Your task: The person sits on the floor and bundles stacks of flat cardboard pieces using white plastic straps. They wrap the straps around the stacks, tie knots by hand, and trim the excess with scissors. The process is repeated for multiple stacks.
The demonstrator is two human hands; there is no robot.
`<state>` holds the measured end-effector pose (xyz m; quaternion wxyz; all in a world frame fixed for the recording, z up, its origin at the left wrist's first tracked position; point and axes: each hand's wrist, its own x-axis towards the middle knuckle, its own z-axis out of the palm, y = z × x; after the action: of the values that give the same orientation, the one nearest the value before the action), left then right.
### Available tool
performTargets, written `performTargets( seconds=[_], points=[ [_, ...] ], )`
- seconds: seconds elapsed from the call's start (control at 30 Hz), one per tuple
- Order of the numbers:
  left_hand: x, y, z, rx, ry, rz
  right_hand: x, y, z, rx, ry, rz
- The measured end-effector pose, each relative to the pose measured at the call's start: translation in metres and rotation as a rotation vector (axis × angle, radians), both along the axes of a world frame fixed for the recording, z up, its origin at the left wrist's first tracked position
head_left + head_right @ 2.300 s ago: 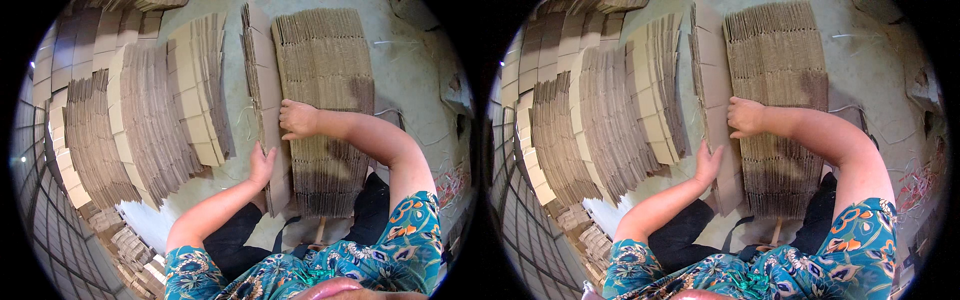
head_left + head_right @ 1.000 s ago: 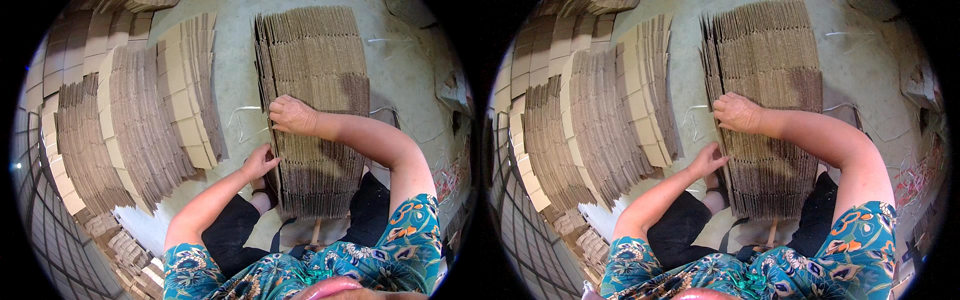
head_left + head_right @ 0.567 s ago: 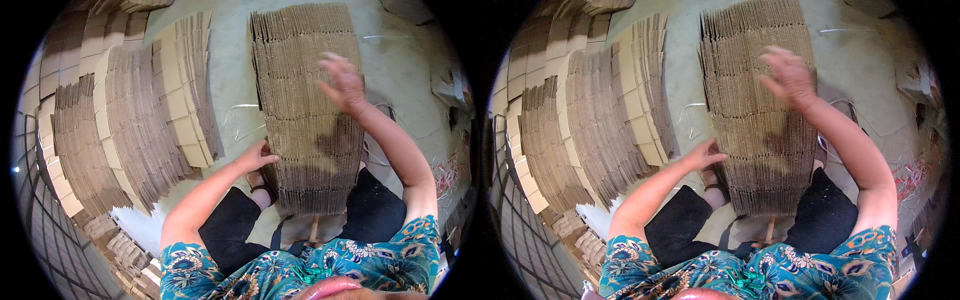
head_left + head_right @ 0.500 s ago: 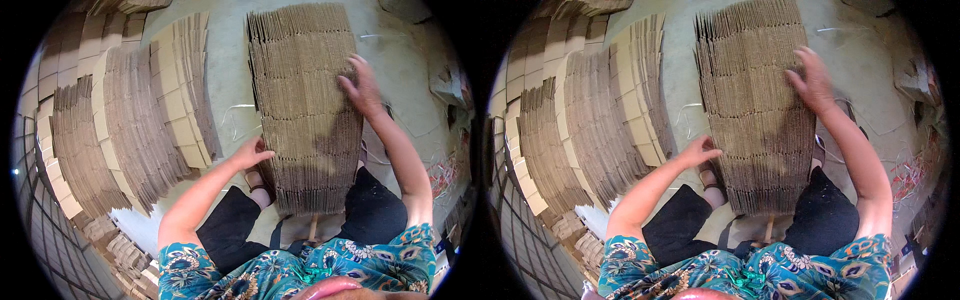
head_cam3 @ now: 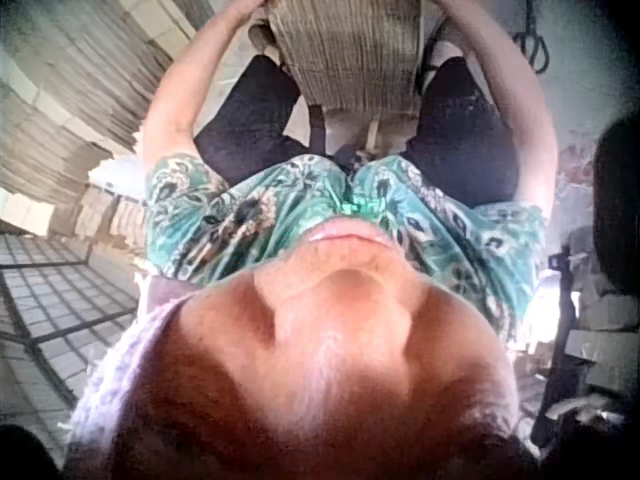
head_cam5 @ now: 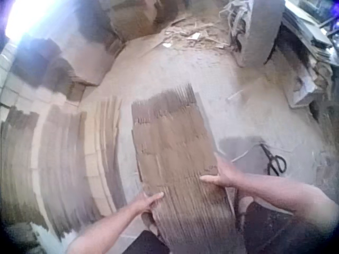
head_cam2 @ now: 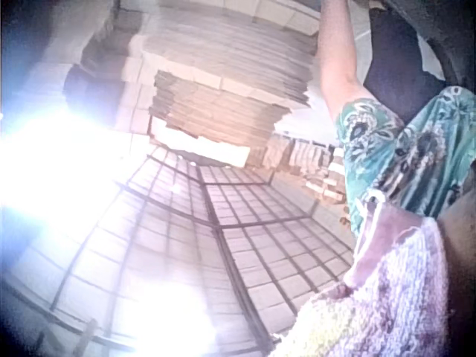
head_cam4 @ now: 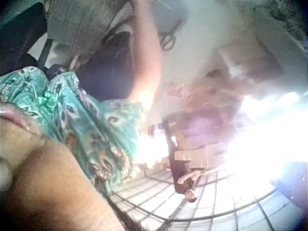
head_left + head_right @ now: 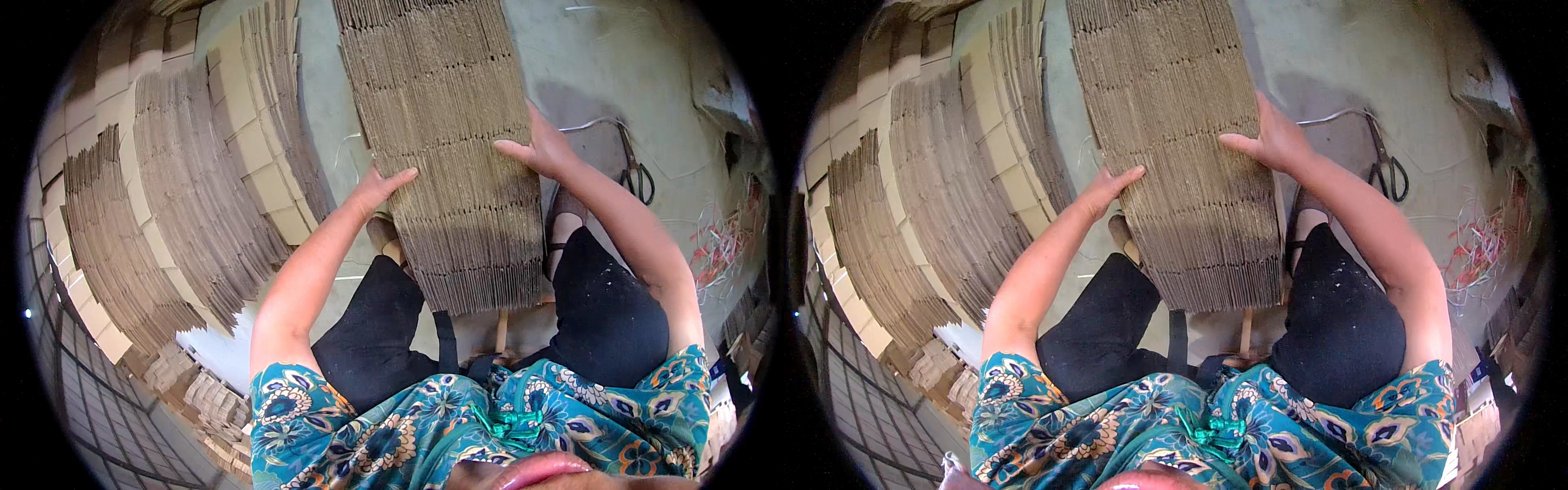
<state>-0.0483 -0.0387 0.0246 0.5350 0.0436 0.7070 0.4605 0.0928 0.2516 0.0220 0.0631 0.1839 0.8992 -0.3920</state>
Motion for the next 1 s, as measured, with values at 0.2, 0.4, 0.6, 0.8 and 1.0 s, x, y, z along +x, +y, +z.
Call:
performTargets(
  seconds=[0.2, 0.4, 0.6, 0.8, 1.0],
  points=[
    [-0.003, 0.001, 0.001, -0.159, 0.253, -0.085, -0.001, -0.001, -0.009, -0.061, -0.011, -0.042],
    [0.01, 0.032, 0.019, -0.248, 1.218, -0.126, 0.012, 0.028, -0.026, -0.325, -0.054, -0.06],
    [0.058, 0.14, 0.04, 0.423, 1.258, -0.902, 0.02, 0.04, -0.053, -0.593, 0.052, -0.113],
    [0.074, 0.16, 0.016, 0.452, 1.316, -1.195, 0.038, 0.067, -0.074, 0.348, 0.041, 0.073],
    [0.075, 0.157, 0.017, 0.45, 1.313, -1.183, 0.036, 0.08, -0.1, 0.425, 0.0, 0.209]
  ],
)
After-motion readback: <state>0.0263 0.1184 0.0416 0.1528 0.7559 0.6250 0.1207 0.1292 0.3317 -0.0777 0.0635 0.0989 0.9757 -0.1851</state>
